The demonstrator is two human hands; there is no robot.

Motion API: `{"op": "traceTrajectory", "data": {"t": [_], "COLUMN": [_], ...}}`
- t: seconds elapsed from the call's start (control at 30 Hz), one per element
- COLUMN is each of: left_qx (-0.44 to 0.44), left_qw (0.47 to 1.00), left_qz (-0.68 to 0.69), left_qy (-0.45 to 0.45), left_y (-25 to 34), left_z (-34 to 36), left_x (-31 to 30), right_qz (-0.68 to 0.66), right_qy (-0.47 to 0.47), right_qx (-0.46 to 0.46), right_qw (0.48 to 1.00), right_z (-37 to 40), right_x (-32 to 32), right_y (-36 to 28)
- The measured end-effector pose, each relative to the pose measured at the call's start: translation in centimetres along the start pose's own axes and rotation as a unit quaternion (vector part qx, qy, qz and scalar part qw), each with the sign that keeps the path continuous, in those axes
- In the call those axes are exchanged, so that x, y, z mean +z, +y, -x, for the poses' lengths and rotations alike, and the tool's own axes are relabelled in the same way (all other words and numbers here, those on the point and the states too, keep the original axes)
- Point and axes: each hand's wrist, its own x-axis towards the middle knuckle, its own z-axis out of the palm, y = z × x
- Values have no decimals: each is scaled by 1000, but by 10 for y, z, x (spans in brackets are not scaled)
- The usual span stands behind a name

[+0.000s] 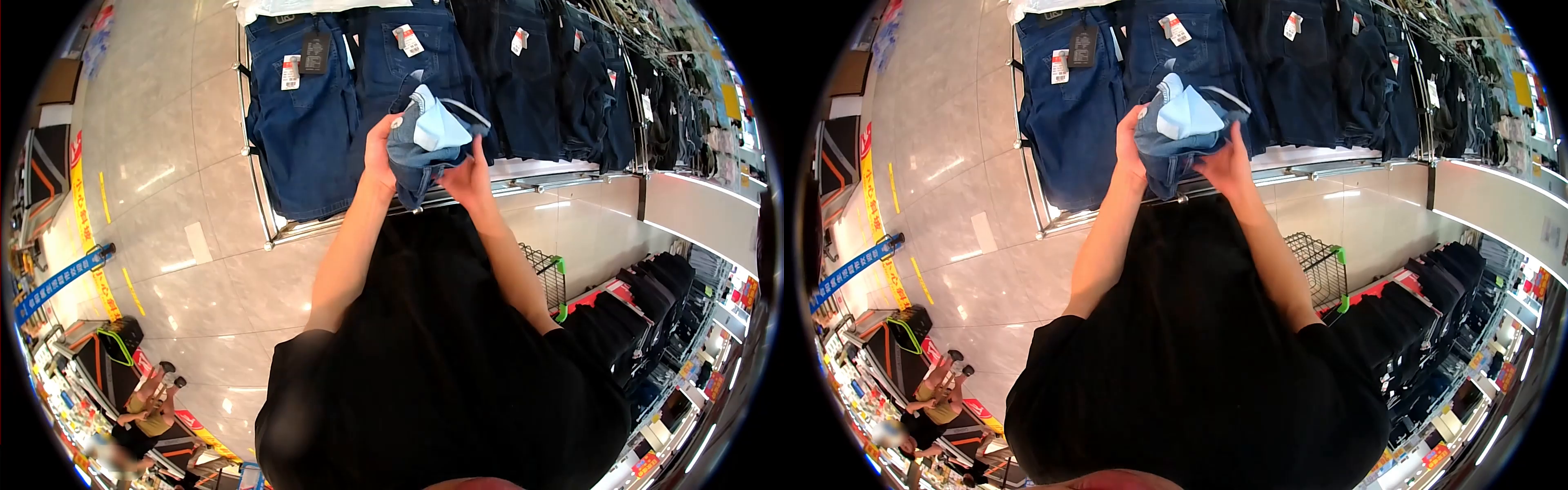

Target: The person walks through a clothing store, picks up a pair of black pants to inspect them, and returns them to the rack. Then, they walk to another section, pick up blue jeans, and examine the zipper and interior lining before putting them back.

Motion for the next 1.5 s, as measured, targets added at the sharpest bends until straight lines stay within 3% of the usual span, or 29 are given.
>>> {"op": "traceTrajectory", "data": {"t": [0.03,0.1,0.17,0.23,0.3,0.33,0.43,0.47,0.53,0.67,0.77,0.8,0.83,0.9,0.97,1.03,1.07,1.1,1.17,1.23,1.3,1.37,1.5], "left_qx": [-15,-5,84,172,264,257,291,291,298,319,411,409,494,499,475,420,385,332,246,208,184,138,75], "left_qw": [998,999,996,979,931,926,809,810,718,705,531,542,480,443,458,464,471,513,516,535,522,535,543], "left_qz": [46,36,9,-74,-191,-241,-468,-467,-588,-599,-705,-687,-687,-718,-745,-780,-785,-769,-781,-771,-789,-802,-820], "left_qy": [-29,4,16,78,165,133,202,202,225,205,229,260,230,198,92,-29,-119,-187,-253,-275,-268,-228,-167], "left_y": [-4,-3,4,13,16,23,21,19,14,3,-5,-11,-13,-26,-56,-98,-115,-132,-159,-172,-171,-168,-152], "left_z": [2,7,17,23,36,44,55,57,61,61,60,60,53,55,51,46,44,46,55,65,70,71,63], "left_x": [2,2,-1,0,8,8,-1,-2,-2,-2,7,21,17,39,66,68,65,61,53,45,45,43,44], "right_qz": [-4,115,57,68,96,100,123,142,142,152,170,186,183,397,545,647,575,497,434,386,344,308,247], "right_qy": [1,142,118,100,52,68,56,28,27,1,29,66,67,91,86,149,123,95,143,204,259,299,284], "right_qx": [-2,-43,-90,-159,-232,-251,-282,-293,-301,-315,-314,-313,-312,-339,-303,-247,-273,-297,-259,-217,-191,-181,-217], "right_qw": [1000,982,987,980,967,960,950,945,943,937,934,929,930,848,777,705,762,810,851,873,882,885,901], "right_z": [0,-13,-13,17,34,43,69,75,84,96,105,106,105,104,106,108,111,115,129,143,147,140,118], "right_x": [2,2,-12,30,34,36,49,53,58,67,75,77,78,78,71,34,16,4,-16,-36,-55,-72,-54], "right_y": [-2,-16,-33,-49,-65,-74,-90,-93,-96,-97,-97,-97,-96,-91,-85,-70,-55,-43,-20,-4,-1,-11,-60]}}
